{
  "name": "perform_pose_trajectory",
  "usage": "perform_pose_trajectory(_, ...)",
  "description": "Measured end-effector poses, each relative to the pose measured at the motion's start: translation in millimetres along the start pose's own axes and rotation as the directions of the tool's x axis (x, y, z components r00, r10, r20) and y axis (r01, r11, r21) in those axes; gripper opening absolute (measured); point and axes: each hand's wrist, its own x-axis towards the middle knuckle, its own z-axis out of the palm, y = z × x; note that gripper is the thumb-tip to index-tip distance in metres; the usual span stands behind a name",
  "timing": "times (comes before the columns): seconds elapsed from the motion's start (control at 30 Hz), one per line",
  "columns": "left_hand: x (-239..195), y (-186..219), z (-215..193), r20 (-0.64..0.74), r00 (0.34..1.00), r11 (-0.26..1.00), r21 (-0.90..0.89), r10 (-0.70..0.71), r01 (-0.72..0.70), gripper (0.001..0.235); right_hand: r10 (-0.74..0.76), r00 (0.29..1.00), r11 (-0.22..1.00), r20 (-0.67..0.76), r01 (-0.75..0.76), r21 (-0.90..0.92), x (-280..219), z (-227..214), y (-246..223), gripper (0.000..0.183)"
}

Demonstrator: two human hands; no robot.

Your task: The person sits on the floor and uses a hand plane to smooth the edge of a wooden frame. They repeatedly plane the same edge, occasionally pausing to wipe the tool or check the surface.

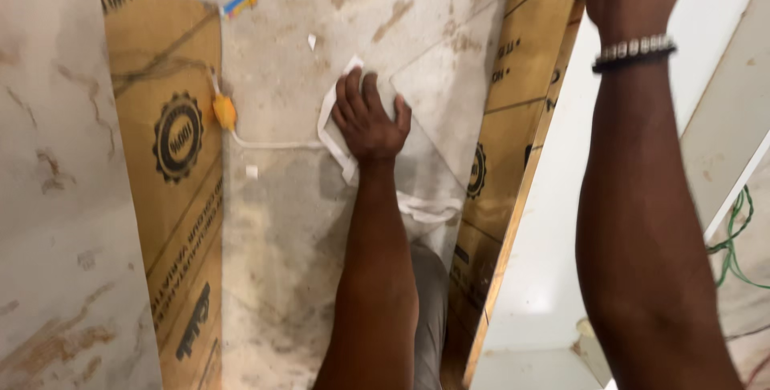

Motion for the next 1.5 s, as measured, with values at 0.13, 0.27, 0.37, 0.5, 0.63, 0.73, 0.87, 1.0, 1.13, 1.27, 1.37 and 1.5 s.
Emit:
perform_pose_trajectory(0.13, -1, -3, 7, 0.025, 1.0, 1.0, -0.002, -0.008, 0.008, 0.06, -0.163, 0.98, 0.961, -0.118, 0.185, 0.206, -151, -34, -17, 0.017)
perform_pose_trajectory(0.27, -5, -6, 12, 0.001, 1.0, 0.998, 0.05, 0.026, -0.026, 0.059, 0.056, 0.998, 0.987, 0.034, -0.061, 0.146, -353, -54, -7, 0.027)
perform_pose_trajectory(0.37, -4, -6, 17, 0.001, 1.0, 0.997, 0.07, 0.028, -0.028, 0.058, 0.123, 0.986, 0.979, 0.111, -0.139, 0.148, -477, -72, -8, 0.026)
perform_pose_trajectory(0.5, -8, -9, 19, -0.004, 0.999, 0.998, 0.054, 0.035, -0.034, 0.058, 0.281, 0.937, 0.926, 0.205, -0.321, 0.198, -551, -83, -12, 0.028)
perform_pose_trajectory(0.63, -7, -9, 19, 0.005, 1.0, 0.997, 0.075, 0.022, -0.022, 0.059, 0.165, 0.972, 0.958, 0.165, -0.198, 0.206, -511, -73, -3, 0.025)
perform_pose_trajectory(0.73, -1, -10, 21, 0.024, 1.0, 0.996, 0.087, 0.009, -0.011, 0.06, 0.106, 0.984, 0.96, 0.141, -0.138, 0.242, -459, -70, -12, 0.025)
perform_pose_trajectory(0.87, -6, -9, 18, 0.036, 0.999, 0.998, 0.066, -0.005, 0.002, 0.059, 0.064, 0.99, 0.958, 0.125, -0.096, 0.271, -392, -79, -34, 0.022)
perform_pose_trajectory(1.0, -3, -7, 15, 0.034, 0.999, 0.999, 0.04, -0.006, 0.005, 0.057, -0.026, 0.997, 0.97, 0.069, 0.009, 0.241, -321, -81, -48, 0.023)
perform_pose_trajectory(1.13, -3, -6, 12, 0.049, 0.998, 0.999, 0.044, -0.028, 0.026, 0.058, -0.073, 0.997, 0.954, 0.035, 0.06, 0.294, -256, -70, -40, 0.018)
perform_pose_trajectory(1.27, -3, -4, 13, 0.062, 0.997, 0.998, 0.035, -0.046, 0.044, 0.057, -0.151, 0.987, 0.935, -0.057, 0.161, 0.317, -178, -53, -22, 0.014)
perform_pose_trajectory(1.37, -1, -5, 12, 0.071, 0.996, 0.998, 0.035, -0.059, 0.057, 0.057, -0.244, 0.956, 0.887, -0.164, 0.288, 0.362, -83, -34, -6, 0.015)
perform_pose_trajectory(1.5, -1, -5, 12, 0.078, 0.995, 0.998, 0.027, -0.054, 0.052, 0.057, 0.098, 0.994, 0.775, 0.043, -0.103, 0.624, 31, -11, 2, 0.024)
